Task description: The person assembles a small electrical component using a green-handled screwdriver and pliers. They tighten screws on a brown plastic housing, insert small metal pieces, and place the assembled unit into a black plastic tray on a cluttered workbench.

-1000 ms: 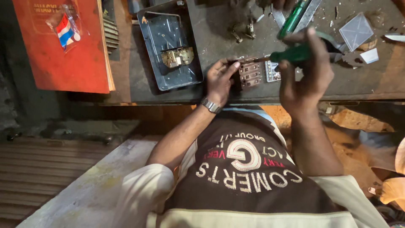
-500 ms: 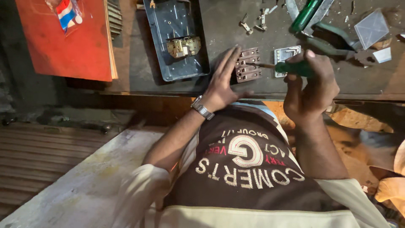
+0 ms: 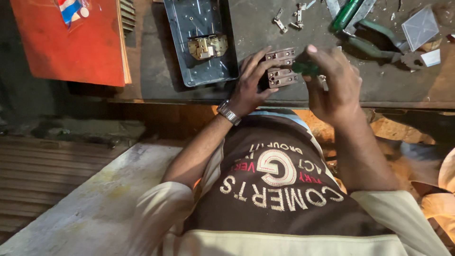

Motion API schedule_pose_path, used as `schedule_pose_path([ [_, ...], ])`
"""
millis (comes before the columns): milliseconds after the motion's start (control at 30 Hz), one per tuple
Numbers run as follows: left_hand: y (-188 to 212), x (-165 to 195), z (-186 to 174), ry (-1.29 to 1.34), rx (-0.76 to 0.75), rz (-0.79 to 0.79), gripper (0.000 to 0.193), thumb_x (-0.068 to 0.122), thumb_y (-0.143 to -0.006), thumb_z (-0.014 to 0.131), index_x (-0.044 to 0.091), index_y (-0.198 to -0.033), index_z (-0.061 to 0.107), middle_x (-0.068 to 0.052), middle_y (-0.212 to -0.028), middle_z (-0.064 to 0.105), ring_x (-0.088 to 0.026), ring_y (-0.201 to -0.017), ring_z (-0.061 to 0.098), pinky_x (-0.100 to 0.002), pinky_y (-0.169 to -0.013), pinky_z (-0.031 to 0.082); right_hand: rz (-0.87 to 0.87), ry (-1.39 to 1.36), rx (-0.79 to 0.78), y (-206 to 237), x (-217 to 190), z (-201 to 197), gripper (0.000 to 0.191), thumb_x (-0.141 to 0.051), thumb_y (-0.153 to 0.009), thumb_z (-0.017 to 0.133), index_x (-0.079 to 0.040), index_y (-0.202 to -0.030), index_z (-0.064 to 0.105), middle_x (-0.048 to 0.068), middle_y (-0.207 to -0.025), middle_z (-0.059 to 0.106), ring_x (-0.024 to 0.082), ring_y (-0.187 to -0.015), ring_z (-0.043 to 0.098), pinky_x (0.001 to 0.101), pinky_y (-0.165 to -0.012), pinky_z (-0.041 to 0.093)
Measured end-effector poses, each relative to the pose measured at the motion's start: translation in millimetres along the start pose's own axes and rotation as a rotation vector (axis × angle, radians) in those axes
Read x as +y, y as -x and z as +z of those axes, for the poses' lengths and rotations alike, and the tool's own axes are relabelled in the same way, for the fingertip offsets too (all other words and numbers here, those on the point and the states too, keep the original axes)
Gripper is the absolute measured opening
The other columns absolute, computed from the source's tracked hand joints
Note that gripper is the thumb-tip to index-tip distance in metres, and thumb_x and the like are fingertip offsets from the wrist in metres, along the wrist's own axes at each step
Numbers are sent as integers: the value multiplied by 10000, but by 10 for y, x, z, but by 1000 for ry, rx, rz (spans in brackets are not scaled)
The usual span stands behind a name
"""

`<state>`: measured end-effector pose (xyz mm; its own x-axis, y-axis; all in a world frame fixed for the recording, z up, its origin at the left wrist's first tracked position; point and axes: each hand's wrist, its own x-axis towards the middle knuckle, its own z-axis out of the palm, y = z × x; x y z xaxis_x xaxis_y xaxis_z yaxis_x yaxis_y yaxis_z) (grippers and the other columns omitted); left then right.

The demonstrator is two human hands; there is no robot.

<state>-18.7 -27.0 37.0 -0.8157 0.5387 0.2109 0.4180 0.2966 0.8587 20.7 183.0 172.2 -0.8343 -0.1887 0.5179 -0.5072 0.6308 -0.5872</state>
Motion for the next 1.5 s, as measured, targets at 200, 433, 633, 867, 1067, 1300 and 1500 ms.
schedule_pose_path([
  [200, 55, -77, -24, 22, 5, 3, 764, 133, -736, 894, 217, -1420, 566, -115, -1604, 423, -352, -1472, 426, -477, -1262, 343, -90, 5, -117, -85, 57, 36, 540, 128, -1005, 684, -22, -1476, 466, 216, -1212, 676, 301, -910, 701, 374, -737, 558],
  [433, 114, -143, -14, 23, 27, 17, 822, 148, -761, 908, 202, -1473, 502, -119, -1617, 408, -353, -1488, 396, -478, -1273, 331, -87, 28, -128, -123, -9, 90, 479, 116, -971, 670, -20, -1395, 495, 247, -1247, 665, 356, -946, 712, 399, -754, 575],
  [633, 96, -95, 12, 44, 45, 16, 955, 146, -718, 930, 159, -1526, 420, -124, -1603, 410, -370, -1492, 397, -486, -1284, 327, -135, -242, 121, -247, 189, -78, 325, 151, -1091, 522, 46, -1390, 452, 231, -1184, 664, 327, -988, 746, 385, -755, 644],
  [867, 93, -113, 90, -14, 58, -7, 931, 164, -690, 937, 109, -1488, 463, -173, -1556, 464, -399, -1443, 449, -495, -1245, 367, -17, 85, 171, -351, 299, -562, 290, 120, -1151, 507, 40, -1419, 428, 222, -1114, 658, 300, -873, 639, 347, -778, 495],
  [1067, 123, -218, 197, -122, 130, -1, 852, 271, -722, 964, 56, -1395, 487, -291, -1453, 468, -488, -1358, 461, -514, -1157, 415, -54, 147, 154, -523, 235, -622, 307, 89, -1139, 579, -10, -1416, 487, 238, -1189, 677, 322, -1001, 701, 370, -864, 557],
  [1300, 109, -88, 179, -69, 186, 6, 894, 220, -706, 949, 86, -1402, 404, -288, -1509, 427, -466, -1397, 475, -498, -1177, 421, 44, -124, 277, -377, 208, -783, 279, -9, -1143, 549, 13, -1412, 481, 223, -1280, 629, 246, -1058, 702, 326, -839, 594],
  [1500, 146, -52, 127, -42, 236, 145, 997, 157, -761, 935, 130, -1513, 280, -274, -1619, 297, -447, -1504, 370, -506, -1250, 374, 90, 25, 547, 148, 361, -1040, 253, -23, -1177, 575, 22, -1403, 469, 222, -1242, 644, 234, -970, 612, 316, -811, 496],
])
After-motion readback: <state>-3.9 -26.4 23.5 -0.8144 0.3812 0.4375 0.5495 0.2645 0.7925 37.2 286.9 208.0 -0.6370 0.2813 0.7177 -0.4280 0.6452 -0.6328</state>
